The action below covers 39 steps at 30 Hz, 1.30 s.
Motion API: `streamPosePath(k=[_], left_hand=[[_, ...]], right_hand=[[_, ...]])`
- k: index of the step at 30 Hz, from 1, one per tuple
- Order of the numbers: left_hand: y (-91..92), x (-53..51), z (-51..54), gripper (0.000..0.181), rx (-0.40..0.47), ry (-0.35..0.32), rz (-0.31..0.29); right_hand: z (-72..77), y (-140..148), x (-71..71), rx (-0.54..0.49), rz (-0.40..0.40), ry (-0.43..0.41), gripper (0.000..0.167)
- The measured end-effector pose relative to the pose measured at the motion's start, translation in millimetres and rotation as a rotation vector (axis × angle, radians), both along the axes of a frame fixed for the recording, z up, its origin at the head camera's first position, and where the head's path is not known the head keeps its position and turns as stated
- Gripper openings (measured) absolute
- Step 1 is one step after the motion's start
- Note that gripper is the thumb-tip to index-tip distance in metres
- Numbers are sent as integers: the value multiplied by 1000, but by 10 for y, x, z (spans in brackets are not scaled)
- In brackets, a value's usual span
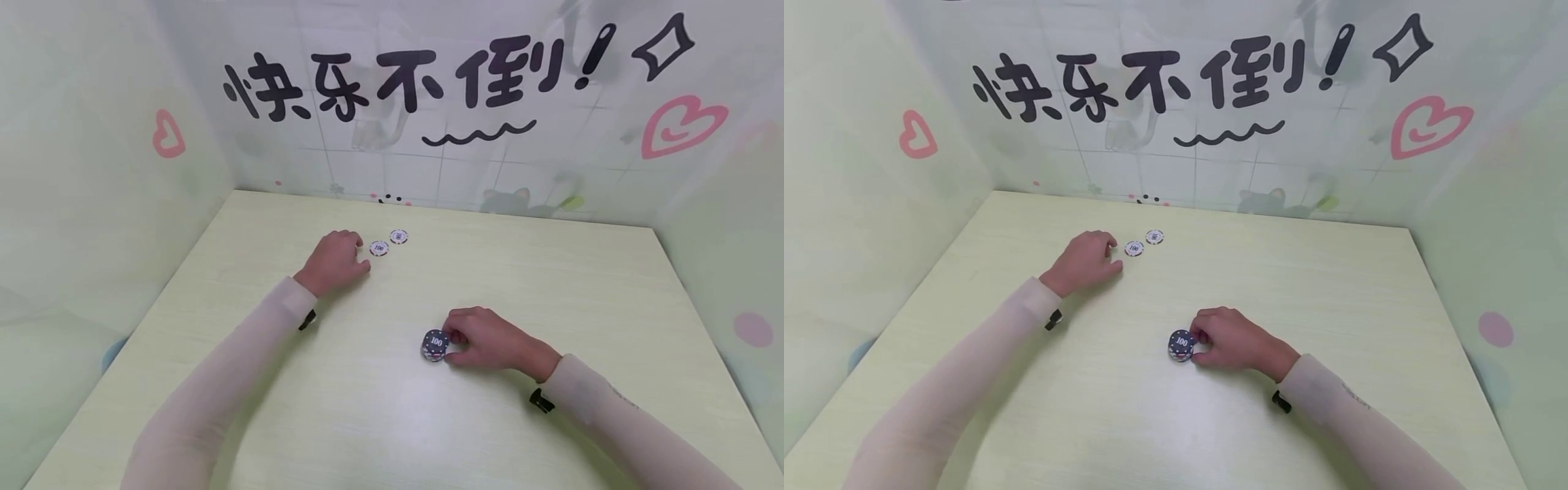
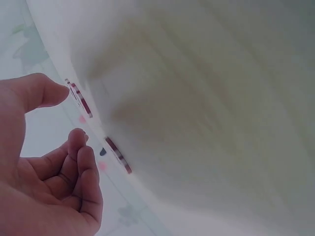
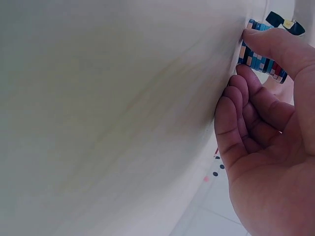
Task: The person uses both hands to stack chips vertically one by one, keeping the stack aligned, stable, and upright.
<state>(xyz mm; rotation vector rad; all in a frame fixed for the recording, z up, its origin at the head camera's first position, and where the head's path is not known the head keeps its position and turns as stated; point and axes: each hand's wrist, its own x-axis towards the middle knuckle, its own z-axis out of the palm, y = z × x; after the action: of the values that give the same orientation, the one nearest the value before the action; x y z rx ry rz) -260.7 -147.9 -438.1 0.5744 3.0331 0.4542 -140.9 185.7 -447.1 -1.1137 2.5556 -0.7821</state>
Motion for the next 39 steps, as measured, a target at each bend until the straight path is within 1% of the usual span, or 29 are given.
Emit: streamPosePath(k=[5, 8, 11, 14, 19, 22, 25, 29, 32, 36, 39], left_hand=[[-64, -61, 10, 49, -73, 23, 23], [-98, -88, 22, 44, -107, 34, 39], [-130, -122, 21, 35, -118, 22, 69], [-159, -149, 18, 28, -127, 6, 85], [-178, -156, 55, 34, -137, -28, 100], [-184, -143, 87, 40, -129, -40, 104], [-197, -126, 107, 42, -122, -60, 108], [-230, -97, 101, 41, -116, -94, 116], [-250, -63, 83, 42, -108, -107, 115], [-243, 24, 95, 43, -75, -92, 96], [-196, 136, 156, 38, -36, -59, 57]], right_hand=[[-2, -9, 21, 3, -7, -6, 20], [-7, -16, 33, 3, -8, -7, 19], [0, -27, 53, 0, -8, -7, 19], [5, -39, 70, -5, -7, -11, 19], [34, -53, 106, -1, -12, -19, 19], [56, -59, 127, 1, -17, -25, 19], [70, -67, 141, 4, -19, -27, 19], [79, -80, 149, 6, -15, -30, 19], [93, -89, 165, 3, -16, -37, 19], [113, -93, 193, 1, -18, -23, 22], [118, -90, 202, 5, -5, 19, 29]])
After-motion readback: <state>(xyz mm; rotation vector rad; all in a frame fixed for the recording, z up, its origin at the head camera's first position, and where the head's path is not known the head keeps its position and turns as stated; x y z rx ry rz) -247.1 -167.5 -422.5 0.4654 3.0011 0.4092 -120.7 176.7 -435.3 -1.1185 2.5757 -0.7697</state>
